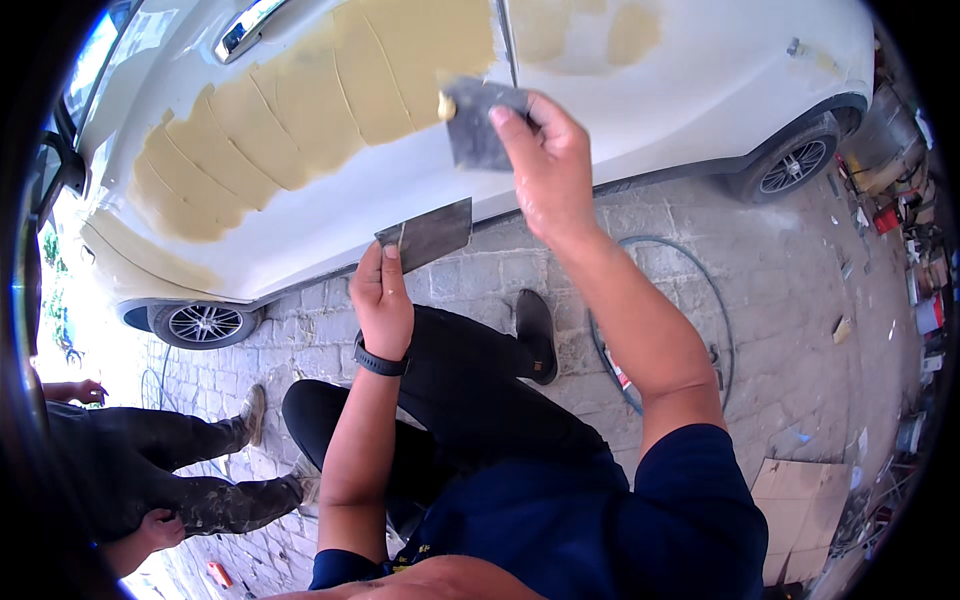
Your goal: The person applies a beige body filler to the side panel of a white car using a small metal spatula, spreading the material in smooth strokes. They then use a larger metal straightedge to level and smooth the applied filler across the panel surface.
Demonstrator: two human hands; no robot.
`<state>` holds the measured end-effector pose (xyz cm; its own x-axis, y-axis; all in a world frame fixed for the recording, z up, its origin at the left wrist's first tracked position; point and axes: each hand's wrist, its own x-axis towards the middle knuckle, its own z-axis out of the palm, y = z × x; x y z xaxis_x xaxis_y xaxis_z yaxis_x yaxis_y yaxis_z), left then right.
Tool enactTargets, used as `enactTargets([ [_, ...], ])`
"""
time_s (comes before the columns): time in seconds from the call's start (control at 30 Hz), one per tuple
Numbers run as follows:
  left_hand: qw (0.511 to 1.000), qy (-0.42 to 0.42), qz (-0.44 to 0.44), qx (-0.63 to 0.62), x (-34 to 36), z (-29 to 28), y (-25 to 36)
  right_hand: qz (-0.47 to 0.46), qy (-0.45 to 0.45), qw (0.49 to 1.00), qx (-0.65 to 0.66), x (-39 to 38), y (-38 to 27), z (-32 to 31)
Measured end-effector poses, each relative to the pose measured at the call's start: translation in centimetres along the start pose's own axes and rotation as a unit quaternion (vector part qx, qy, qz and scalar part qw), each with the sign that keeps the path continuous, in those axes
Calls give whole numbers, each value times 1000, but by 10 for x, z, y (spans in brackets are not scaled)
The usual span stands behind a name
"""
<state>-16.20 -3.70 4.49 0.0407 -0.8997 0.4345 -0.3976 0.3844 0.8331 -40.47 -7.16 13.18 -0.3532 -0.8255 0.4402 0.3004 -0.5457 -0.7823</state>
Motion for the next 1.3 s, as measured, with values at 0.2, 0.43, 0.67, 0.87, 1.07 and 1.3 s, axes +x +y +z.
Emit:
enactTargets([
  [0.2, 964, 56, -106, -236, -6, -4, 0, -540, -35, 627, -561, 112, -67, 12],
  [0.43, 944, 56, -119, -303, -7, -11, 3, -584, -51, 545, -599, 140, -56, 21],
  [0.67, 919, 51, -127, -370, -2, -25, 1, -536, -76, 571, -618, 121, -20, 0],
  [0.87, 922, 50, -102, -370, 7, -24, 9, -541, -48, 581, -606, 100, 45, -38],
  [1.07, 909, 21, -88, -406, 6, -28, 0, -514, -39, 599, -613, 69, 92, -59],
  [1.3, 919, 64, -123, -370, 10, -17, 20, -442, -114, 620, -639, 32, 92, -70],
])
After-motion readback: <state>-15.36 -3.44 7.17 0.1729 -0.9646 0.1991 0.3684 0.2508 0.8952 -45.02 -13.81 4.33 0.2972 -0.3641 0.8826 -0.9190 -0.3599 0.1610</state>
